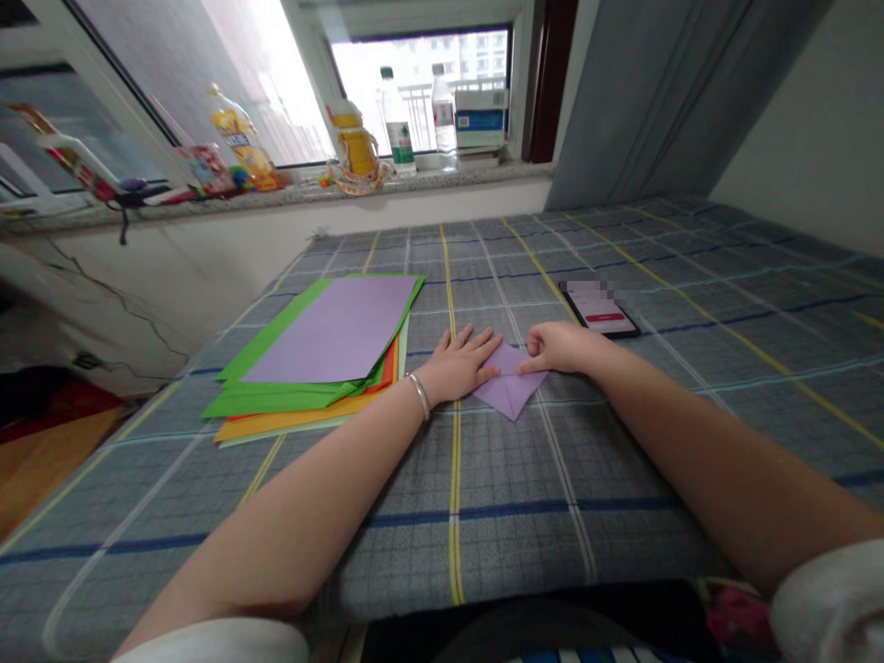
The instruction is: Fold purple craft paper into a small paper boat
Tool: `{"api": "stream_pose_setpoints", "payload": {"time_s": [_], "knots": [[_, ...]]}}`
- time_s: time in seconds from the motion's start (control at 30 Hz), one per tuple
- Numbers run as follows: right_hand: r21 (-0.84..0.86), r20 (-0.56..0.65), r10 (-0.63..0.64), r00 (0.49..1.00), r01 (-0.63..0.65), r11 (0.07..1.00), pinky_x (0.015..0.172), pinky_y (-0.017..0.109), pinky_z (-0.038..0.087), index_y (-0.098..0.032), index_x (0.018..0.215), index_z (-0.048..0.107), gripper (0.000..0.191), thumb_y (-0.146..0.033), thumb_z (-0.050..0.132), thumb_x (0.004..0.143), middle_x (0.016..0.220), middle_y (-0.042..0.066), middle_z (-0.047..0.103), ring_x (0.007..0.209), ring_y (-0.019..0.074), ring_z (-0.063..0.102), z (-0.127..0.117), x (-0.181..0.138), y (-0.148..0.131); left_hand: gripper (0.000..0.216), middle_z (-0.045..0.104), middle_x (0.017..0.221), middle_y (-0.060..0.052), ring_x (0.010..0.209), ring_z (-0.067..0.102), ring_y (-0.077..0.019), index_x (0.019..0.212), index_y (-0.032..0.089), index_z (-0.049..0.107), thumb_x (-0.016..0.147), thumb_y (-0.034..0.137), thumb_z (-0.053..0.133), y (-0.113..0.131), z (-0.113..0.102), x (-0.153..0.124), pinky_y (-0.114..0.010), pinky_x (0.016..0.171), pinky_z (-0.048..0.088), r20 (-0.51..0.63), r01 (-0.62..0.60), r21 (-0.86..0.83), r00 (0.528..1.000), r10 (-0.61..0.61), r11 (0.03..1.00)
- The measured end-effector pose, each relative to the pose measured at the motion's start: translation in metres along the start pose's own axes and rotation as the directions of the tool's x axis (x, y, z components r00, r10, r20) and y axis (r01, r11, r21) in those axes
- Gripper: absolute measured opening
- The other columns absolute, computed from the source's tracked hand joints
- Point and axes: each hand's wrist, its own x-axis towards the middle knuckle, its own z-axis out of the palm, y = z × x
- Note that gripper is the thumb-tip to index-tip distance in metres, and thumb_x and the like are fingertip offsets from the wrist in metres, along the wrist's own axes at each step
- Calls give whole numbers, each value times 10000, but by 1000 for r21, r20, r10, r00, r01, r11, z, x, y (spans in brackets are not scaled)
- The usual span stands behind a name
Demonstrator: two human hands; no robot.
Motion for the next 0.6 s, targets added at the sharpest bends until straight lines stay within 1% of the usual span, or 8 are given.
{"api": "stream_pose_setpoints", "payload": {"time_s": [0.13,0.23,0.37,0.6], "knots": [[6,165,105,981,-107,994,481,264,322,-219,739,605,313,-520,686,721,528,-15,589,500,148,558,-8,-4,-1,612,95,1607,-46,1468,28,-355,1528,309,117,980,515,294,-8,-4,-1,-624,1132,92,47,-8,-20,999,9,1000],[42,242,130,962,-144,989,470,255,325,-209,736,611,265,-466,671,768,559,-7,611,472,129,551,-13,-7,-2,596,88,1608,-54,1463,30,-378,1519,346,135,977,508,320,-15,-9,-4,-647,1114,109,79,-22,-28,997,24,999],[53,274,162,948,-183,982,461,253,319,-199,722,603,251,-433,658,796,616,9,641,470,118,548,-14,-8,1,565,83,1608,-56,1461,37,-385,1505,387,167,979,486,345,-23,-16,-10,-651,1105,122,120,-14,-28,993,17,1000],[94,271,137,953,-168,981,447,236,310,-197,686,558,255,-404,649,805,572,-6,615,456,105,540,-10,-10,15,562,64,1605,-55,1467,33,-362,1493,397,198,970,441,397,-34,-23,-18,-657,1098,129,163,-24,-55,986,33,998]]}}
